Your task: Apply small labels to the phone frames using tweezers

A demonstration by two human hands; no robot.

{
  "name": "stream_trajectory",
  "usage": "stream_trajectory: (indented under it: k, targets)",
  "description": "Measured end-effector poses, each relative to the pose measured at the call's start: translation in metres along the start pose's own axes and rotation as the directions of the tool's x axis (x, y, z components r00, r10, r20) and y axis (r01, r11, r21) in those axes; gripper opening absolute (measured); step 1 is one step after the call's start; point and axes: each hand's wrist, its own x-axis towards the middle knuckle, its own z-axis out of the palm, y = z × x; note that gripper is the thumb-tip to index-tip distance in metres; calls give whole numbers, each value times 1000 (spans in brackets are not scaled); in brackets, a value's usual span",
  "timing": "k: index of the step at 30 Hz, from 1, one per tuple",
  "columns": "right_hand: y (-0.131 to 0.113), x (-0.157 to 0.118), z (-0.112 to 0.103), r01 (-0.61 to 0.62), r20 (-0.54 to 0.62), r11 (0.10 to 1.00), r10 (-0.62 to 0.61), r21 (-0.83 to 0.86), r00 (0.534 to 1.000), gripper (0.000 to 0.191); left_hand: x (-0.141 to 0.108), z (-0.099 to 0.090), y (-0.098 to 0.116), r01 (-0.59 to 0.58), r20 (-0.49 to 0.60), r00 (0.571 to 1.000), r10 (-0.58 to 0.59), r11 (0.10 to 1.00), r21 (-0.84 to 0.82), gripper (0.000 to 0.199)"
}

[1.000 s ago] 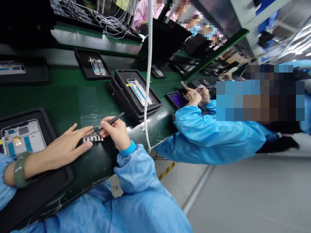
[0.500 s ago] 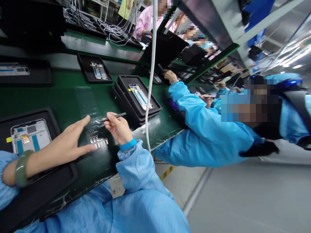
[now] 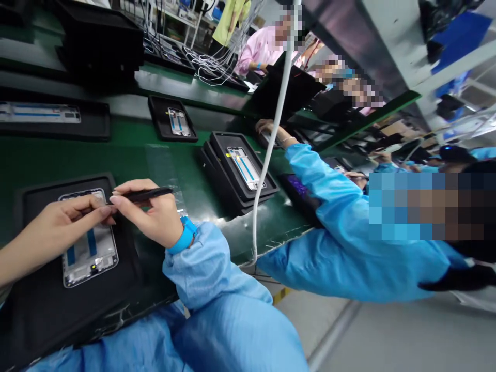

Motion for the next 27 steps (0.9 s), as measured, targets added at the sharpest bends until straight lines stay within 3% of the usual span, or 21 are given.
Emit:
stream_trajectory:
  k: [3, 7, 11, 13, 15, 19, 22, 27]
  targets:
    - [3, 3, 2, 152, 71, 980, -143, -130, 987, 18, -1, -8, -6, 19, 24, 1000, -20, 998, 62, 36]
    - [4, 8, 4, 179, 174, 972, -151, -155, 973, 17, -1, -14, -16, 98, 129, 985, -110, 990, 100, 38]
    - [3, 10, 5, 226, 296, 961, -172, -161, 940, 12, -5, -16, -24, 226, 228, 942, -246, 968, 111, 39]
    - [3, 10, 6, 167, 334, 979, -120, -114, 935, 11, -7, -18, -25, 238, 268, 928, -257, 966, 103, 38]
    - [3, 11, 8, 6, 321, 1000, -3, -11, 947, 13, -9, -21, -25, 221, 287, 927, -241, 970, 103, 38]
    - [5, 14, 12, -267, 271, 936, 202, 229, 941, 20, -10, -30, -22, 200, 260, 939, -225, 973, 116, 41]
    - [10, 15, 17, -309, 269, 917, 240, 252, 933, 25, -10, -32, -23, 195, 232, 948, -217, 974, 114, 41]
    - [19, 12, 21, -249, 261, 957, 205, 151, 944, 29, -7, -28, -31, 193, 219, 951, -217, 973, 128, 43]
